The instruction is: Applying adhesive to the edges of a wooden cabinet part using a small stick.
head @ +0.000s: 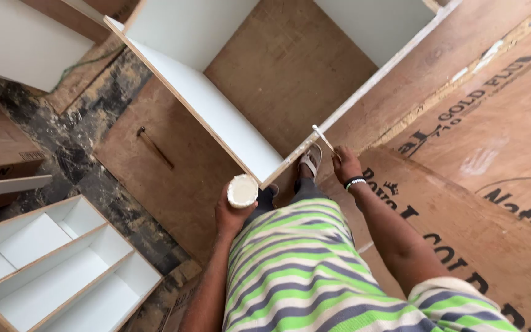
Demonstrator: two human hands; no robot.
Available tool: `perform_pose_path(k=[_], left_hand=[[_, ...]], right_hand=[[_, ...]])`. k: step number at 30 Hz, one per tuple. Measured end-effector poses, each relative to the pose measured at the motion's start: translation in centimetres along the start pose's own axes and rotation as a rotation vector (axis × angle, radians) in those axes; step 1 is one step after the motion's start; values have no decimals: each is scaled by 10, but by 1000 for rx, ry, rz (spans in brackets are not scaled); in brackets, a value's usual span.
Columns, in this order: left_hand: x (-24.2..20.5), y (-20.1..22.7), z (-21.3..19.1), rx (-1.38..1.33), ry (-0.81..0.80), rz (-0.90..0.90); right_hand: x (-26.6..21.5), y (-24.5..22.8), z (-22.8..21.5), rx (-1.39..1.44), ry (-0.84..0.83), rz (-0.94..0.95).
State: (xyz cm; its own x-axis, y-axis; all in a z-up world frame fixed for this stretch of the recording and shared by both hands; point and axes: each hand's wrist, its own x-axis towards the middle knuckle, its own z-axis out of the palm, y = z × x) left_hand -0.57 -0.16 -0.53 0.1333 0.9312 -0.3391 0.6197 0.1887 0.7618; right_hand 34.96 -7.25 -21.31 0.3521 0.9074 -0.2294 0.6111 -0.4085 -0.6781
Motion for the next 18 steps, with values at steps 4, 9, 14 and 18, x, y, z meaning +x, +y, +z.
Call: perform_pose_path(k=[4, 9, 14, 18], left_hand=[[0, -1, -8, 88, -30, -48], [3, -13, -12, 69, -21, -28], [3, -17, -13, 9, -5, 17], [-2, -26, -10, 3, -20, 20]], right_hand=[[4, -5, 0, 92, 25, 275], [-28, 0, 6, -34, -130, 395], [-34, 10, -3, 4, -53, 209], [8, 24, -16, -86, 101, 306]])
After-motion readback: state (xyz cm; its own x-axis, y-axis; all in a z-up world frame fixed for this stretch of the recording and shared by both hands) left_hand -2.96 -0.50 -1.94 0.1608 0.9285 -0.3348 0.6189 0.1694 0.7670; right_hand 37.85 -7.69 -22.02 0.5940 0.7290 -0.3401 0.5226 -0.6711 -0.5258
